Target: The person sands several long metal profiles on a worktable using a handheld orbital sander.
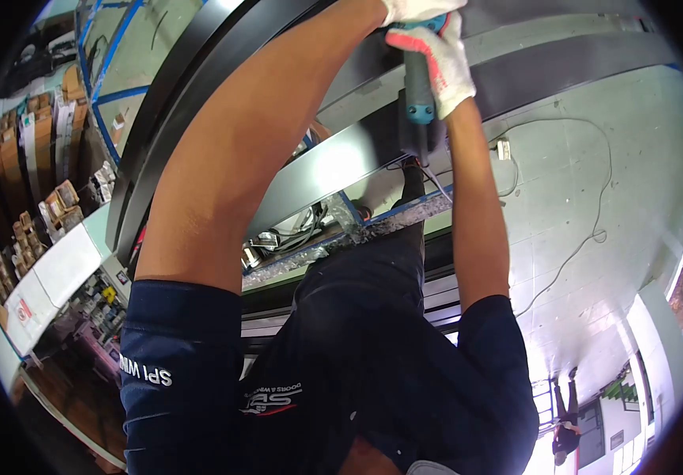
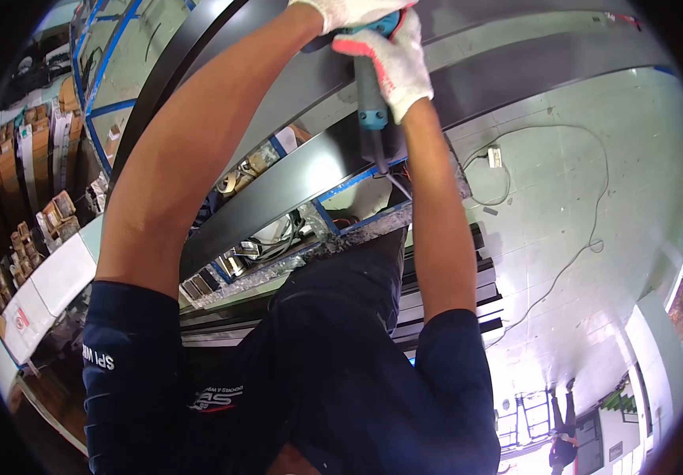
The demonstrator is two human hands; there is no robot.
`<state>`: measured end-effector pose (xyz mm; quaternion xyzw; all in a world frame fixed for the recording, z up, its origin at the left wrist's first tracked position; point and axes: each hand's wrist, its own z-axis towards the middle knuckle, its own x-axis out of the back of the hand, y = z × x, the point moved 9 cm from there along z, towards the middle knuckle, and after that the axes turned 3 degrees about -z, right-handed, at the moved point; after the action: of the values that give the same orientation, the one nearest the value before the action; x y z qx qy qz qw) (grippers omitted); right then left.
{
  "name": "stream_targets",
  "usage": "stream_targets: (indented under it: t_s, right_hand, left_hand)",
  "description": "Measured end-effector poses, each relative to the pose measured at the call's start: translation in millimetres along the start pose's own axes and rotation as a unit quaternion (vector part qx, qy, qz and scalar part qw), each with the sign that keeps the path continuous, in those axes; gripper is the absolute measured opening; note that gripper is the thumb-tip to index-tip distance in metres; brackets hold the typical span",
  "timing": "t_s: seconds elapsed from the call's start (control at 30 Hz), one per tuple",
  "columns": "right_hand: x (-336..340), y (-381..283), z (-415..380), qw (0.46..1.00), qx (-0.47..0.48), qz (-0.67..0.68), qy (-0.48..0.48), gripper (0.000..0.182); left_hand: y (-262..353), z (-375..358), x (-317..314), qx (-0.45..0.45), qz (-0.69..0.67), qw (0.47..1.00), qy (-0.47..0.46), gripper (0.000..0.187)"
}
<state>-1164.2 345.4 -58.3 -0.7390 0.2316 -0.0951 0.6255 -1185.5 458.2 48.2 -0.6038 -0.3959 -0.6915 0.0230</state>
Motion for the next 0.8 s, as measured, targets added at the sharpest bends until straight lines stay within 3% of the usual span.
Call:
stream_targets:
  t_s: [0.2, 0.27, 0.33, 0.4, 0.47, 0.53, 0.73, 0.8]
  right_hand:
    - [-145.0, 27.2, -77.3, 0.999, -0.002, -0.033, -0.029, 0.097]
    - [-201.5, 41.0, -107.9, 0.997, 0.005, -0.062, -0.05, 0.105]
    - [-263.9, 56.6, -140.4, 0.993, 0.015, -0.088, -0.077, 0.113]
    - [-328.7, 69.2, -178.0, 0.988, 0.015, -0.114, -0.107, 0.121]
    - [-390.5, 70.8, -220.1, 0.973, -0.003, -0.175, -0.149, 0.127]
    - [-449.2, 86.3, -263.8, 0.977, -0.032, -0.14, -0.156, 0.115]
    - [-612.9, 137.5, -364.0, 0.95, 0.015, -0.177, -0.257, 0.112]
    - [-644.2, 137.7, -382.4, 0.926, -0.014, -0.176, -0.334, 0.112]
  left_hand:
    - [-90.9, -148.3, 45.8, 0.041, 0.014, 0.998, 0.045, 0.039]
    - [-121.5, -211.2, 68.4, 0.09, 0.001, 0.994, 0.059, 0.039]
    - [-167.0, -274.7, 75.0, 0.078, 0.011, 0.994, 0.073, 0.041]
    - [-200.0, -345.5, 95.9, 0.139, 0.007, 0.99, 0.035, 0.038]
    - [-237.6, -421.7, 115.2, 0.151, -0.007, 0.986, 0.077, 0.033]
    - [-273.1, -496.9, 134.1, 0.174, -0.03, 0.979, 0.106, 0.032]
    - [-356.8, -698.8, 172.4, 0.299, -0.056, 0.938, 0.165, 0.025]
    - [-379.3, -748.0, 178.8, 0.364, -0.07, 0.911, 0.182, 0.025]
